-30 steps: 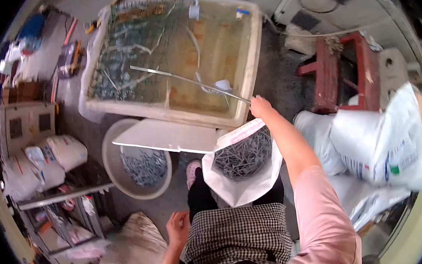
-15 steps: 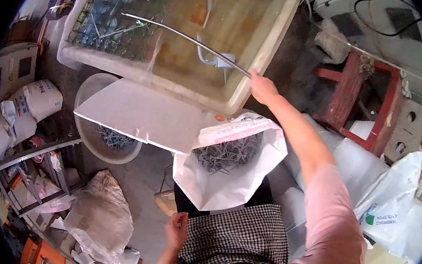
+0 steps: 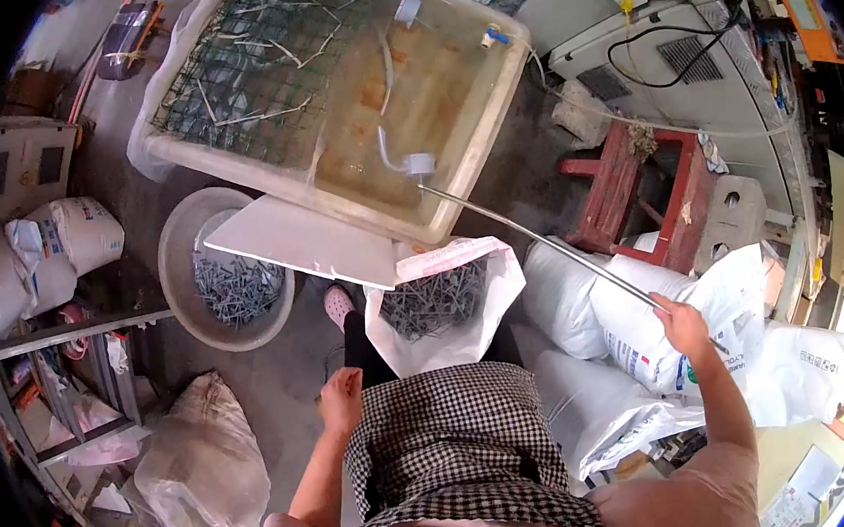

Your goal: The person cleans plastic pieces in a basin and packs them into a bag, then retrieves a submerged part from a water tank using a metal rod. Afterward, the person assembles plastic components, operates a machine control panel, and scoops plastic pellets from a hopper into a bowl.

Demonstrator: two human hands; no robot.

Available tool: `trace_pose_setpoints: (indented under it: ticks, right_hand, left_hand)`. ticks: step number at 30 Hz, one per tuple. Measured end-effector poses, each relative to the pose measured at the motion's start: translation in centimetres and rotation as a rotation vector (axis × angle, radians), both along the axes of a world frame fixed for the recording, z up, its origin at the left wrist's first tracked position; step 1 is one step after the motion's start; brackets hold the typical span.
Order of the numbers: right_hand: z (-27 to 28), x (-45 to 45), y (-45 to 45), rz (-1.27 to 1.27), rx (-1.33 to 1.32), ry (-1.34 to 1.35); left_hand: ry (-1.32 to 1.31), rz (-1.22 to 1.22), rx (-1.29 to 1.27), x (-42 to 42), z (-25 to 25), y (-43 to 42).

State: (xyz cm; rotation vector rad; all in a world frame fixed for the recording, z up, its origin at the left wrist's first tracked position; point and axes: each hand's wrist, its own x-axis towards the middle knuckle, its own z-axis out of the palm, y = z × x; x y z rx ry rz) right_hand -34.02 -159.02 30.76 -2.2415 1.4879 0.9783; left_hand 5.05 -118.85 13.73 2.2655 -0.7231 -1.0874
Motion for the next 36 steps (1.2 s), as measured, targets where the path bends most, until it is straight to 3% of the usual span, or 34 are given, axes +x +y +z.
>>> trace_pose_setpoints:
  ticks: [6,10,13,16,20,27,32,36]
  right_hand:
    - [-8.1,1.0,-2.3,-0.001,0.004,0.078]
    - [-11.8,2.0,-3.3,-0.18,0.075,-0.086]
    - [-15.6,3.1,-4.8,-0.159,0.086,-0.231]
    - [-19.0,7.0,-6.2,-0.177,0.101,-0.311]
    - [-24.3,12.4,-8.2,-0.152,0.07,-0.383]
    - [-31.4,23.5,-9.2,-0.108,0.064,-0.463]
    - [-34.3,31.1,-9.3,-0.039,0.089,-0.44]
    - [-29.1,27.4,-9.9,0.005,0.046,-0.421]
  left_hand:
    - [0.03,0.159,0.021,-2.6,-0.5,-1.0]
    - [0.059,0.133,0.103,-5.5,-1.5,-2.0]
    - [0.172,0.17,0.068,-6.3,-1.1,-3.7]
    - [0.131,0.116,0.133,-5.7,-1.3,-4.1]
    - [0.128,0.268,0.038,-5.6,-3.9,-1.2]
    - [0.094,0.22,0.132,-3.0,-2.8,-1.0]
    - [0.105,0.248,0.133,-3.7,-3.4,-0.1]
    - [0.071,0.188,0.162,-3.6,-2.9,-0.7]
